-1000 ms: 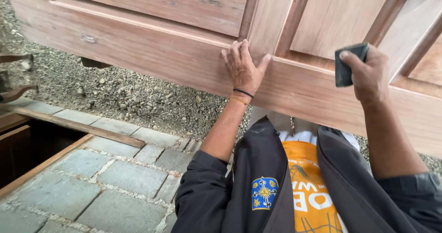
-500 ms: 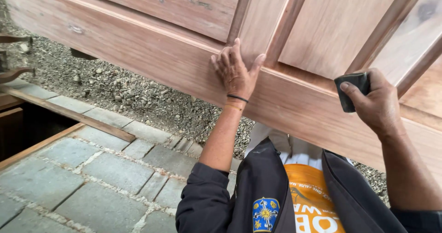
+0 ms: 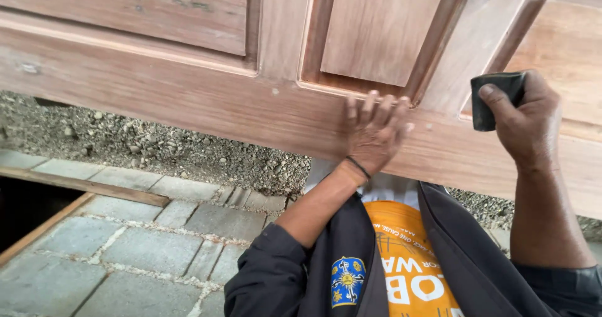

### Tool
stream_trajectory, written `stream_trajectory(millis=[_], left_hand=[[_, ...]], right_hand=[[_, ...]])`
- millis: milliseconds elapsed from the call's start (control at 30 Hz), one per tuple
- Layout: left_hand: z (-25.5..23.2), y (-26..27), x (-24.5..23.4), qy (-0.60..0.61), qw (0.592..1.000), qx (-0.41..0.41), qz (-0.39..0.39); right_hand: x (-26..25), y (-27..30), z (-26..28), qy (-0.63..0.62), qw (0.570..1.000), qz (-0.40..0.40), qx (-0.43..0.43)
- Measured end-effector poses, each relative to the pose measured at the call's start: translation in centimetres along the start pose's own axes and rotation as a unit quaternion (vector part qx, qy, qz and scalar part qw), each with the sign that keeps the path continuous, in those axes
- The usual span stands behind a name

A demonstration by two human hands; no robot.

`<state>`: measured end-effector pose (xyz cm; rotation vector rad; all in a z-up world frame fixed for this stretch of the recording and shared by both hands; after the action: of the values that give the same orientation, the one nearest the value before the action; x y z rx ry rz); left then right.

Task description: Sanding the surface of a wooden door with sandpaper

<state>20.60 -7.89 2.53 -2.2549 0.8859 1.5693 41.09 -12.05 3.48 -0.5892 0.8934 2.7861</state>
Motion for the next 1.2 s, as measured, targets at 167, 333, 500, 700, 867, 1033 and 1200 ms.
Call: stream_trajectory(millis=[167,333,500,700,867,1033,1200], left_hand=[[0.0,-0.9,-0.9,0.072,0.987,0.128,0.063],[5.7,-2.5,-1.8,0.058,0.973,0.215,0.054],[14.1,-7.0,-5.2,-0.068,0.995,0.066,-0.026],[16.0,-7.9,-5.4,-0.123,0.992,0.02,0.006],[16.0,-8.0,-6.0,-0.105,0.994,0.024,-0.019],[16.0,-7.8,-5.9,-0.1,0.994,0.025,-0.021],[15.7,-7.9,-6.0,-0.099,0.994,0.032,-0.042]], right_hand=[[5.5,0.2,-3.5,-0.034,0.999,-0.014,0.004],[10.2,0.1,-4.2,-0.067,0.99,-0.104,0.071],[10.4,0.1,-3.3,-0.03,0.988,-0.112,0.101],[10.0,-0.5,1.6,0.308,0.944,-0.059,0.101],[10.5,-1.0,1.3,0.215,0.963,0.043,0.156],[10.3,-1.3,2.6,0.311,0.937,0.047,0.151],[10.5,-1.5,1.1,0.251,0.966,0.011,0.064]])
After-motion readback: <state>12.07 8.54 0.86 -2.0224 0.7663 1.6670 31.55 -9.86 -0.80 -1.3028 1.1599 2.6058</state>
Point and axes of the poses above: each hand's wrist, its own y-axis away from the middle knuckle, its own x-axis out of the palm, z = x × y, the point moved 5 cm from there along -y, towards the middle knuckle, and after that the axes turned 14 degrees about z, right-handed, at the moved point
